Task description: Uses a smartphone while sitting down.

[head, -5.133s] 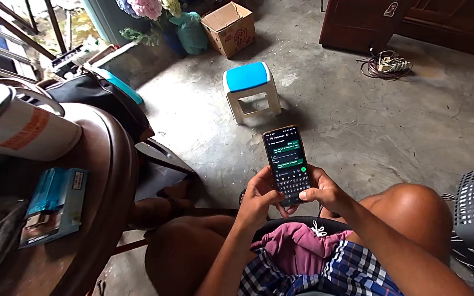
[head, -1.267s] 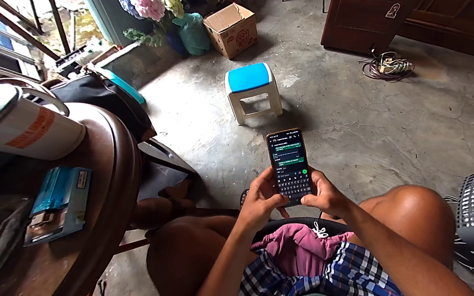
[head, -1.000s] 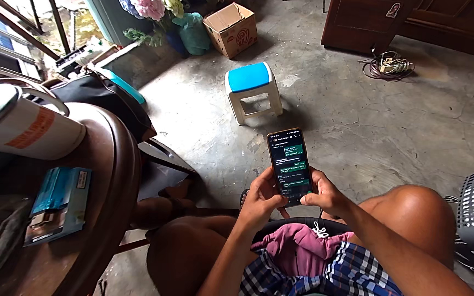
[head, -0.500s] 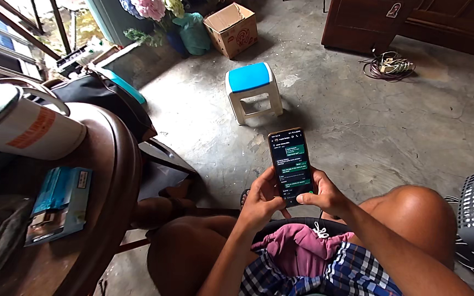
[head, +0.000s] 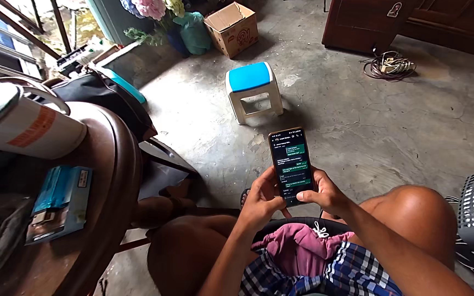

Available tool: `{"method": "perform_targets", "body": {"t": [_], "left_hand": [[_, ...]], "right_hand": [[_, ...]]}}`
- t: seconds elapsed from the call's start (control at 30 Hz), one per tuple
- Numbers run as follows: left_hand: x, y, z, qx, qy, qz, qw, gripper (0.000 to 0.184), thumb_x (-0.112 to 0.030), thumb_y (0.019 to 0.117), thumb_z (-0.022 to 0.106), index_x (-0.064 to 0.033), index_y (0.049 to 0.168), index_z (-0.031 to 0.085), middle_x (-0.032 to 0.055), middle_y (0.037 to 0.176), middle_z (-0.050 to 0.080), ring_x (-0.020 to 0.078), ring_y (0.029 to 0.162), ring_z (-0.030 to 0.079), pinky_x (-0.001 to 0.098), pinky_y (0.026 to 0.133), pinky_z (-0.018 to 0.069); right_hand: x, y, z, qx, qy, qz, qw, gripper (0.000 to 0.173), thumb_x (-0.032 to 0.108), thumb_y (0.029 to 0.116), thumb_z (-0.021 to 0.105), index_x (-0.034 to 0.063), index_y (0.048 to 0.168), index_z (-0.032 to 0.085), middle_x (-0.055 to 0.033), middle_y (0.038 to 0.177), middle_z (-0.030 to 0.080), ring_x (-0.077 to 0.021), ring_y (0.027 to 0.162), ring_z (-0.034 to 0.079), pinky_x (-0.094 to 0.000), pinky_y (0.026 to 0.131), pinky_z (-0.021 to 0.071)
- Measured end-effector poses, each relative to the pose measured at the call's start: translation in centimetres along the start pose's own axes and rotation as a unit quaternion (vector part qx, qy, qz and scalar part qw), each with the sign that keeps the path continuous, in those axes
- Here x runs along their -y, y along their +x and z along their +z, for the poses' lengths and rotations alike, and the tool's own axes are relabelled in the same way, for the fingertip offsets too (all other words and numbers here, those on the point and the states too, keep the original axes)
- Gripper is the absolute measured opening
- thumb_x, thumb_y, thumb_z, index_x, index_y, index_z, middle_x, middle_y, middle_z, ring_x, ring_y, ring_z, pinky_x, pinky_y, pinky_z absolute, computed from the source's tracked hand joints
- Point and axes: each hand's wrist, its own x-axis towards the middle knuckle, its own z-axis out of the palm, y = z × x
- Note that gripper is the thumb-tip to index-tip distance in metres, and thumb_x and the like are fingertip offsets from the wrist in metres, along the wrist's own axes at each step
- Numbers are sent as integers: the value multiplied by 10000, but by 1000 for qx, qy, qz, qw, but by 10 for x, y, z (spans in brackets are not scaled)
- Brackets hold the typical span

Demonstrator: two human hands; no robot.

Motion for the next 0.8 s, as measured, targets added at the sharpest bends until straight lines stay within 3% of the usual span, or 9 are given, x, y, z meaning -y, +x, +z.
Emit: {"method": "perform_targets", "body": {"t": [0.63, 0.8], "left_hand": [[3, 1, -1, 0, -13, 2, 1000, 641, 145, 797, 562, 23, 1408, 415, 183, 1274, 645, 282, 995, 731, 378, 579, 637], [2, 1, 0, -5, -12, 2, 1000, 620, 144, 800, 560, 25, 1392, 424, 182, 1263, 651, 278, 985, 734, 375, 575, 637]], "right_hand": [[2, 1, 1, -11, -10, 11, 1000, 476, -79, 855, 598, -39, 1320, 504, -81, 1163, 725, -152, 1041, 725, -345, 945, 609], [2, 0, -1, 1, -14, 0, 1000, 506, -35, 851, 632, -40, 1336, 488, -78, 1176, 718, -144, 1064, 715, -341, 962, 599]]}}
